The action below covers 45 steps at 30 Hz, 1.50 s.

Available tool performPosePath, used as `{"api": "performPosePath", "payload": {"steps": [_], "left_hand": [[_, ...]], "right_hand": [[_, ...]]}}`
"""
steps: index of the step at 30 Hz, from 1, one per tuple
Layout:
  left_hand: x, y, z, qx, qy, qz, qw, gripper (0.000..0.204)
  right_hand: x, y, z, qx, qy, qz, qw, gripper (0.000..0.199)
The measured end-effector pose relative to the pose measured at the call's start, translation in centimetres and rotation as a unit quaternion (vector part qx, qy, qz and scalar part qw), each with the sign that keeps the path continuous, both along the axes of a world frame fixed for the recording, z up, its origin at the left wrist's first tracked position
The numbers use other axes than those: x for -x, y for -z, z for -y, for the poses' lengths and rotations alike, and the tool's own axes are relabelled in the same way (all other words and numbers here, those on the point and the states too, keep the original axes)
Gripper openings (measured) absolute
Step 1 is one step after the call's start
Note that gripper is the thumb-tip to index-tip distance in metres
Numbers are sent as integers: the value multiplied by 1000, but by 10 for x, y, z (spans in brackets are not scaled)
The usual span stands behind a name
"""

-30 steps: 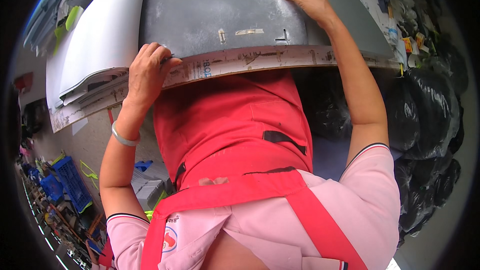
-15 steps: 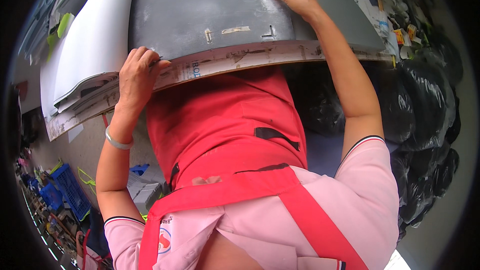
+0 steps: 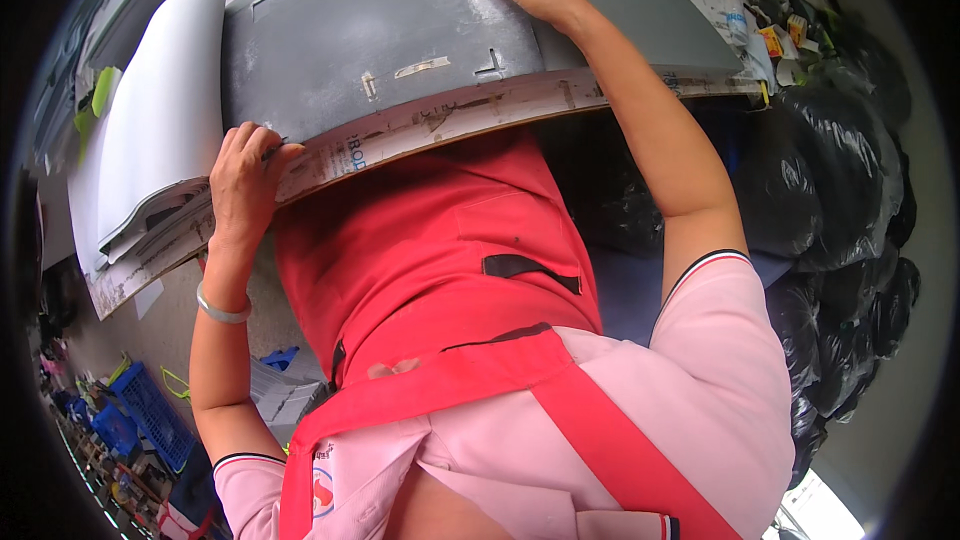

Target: The person marks sheets of material using a template and a piece of chalk, then flips each sheet over to repeat the tracing.

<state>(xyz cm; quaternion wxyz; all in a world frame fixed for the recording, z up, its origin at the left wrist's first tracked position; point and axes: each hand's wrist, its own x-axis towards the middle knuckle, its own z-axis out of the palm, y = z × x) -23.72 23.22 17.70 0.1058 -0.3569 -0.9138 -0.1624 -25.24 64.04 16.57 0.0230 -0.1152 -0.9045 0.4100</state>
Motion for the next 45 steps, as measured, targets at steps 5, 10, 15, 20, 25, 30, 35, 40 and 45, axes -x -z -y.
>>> {"api": "performPosePath", "payload": {"steps": [5, 10, 15, 20, 25, 30, 35, 40, 45], "left_hand": [[1, 0, -2, -5, 11, -4, 1000, 26], [2, 1, -1, -3, 18, -9, 1000, 26], [0, 1, 1, 2, 8, -3, 1000, 27], [-5, -11, -22, -4, 1, 15, 1000, 25], [4, -2, -110, -88, 92, -32, 991, 18], [26, 38, -135, -134, 50, -69, 987, 15], [26, 37, -128, -130, 50, -53, 989, 11], [25, 40, -128, -53, 13, -43, 998, 33], [26, 40, -132, -70, 18, -46, 996, 29]], "right_hand": [[1, 8, -9, -29, -4, -13, 999, 51], [2, 7, -6, -43, -1, -24, 999, 52], [1, 1, 1, -58, -7, -18, 998, 50], [-1, 4, 2, -50, -2, -31, 998, 48], [-3, -1, -1, -29, 10, 7, 1000, 44], [-4, 10, -10, -44, 22, -58, 997, 40], [-37, -15, 8, 41, 15, -87, 995, 23], [-90, -28, 37, 26, -53, -20, 998, 14], [-102, -35, 41, -93, -128, -78, 984, 12]]}}
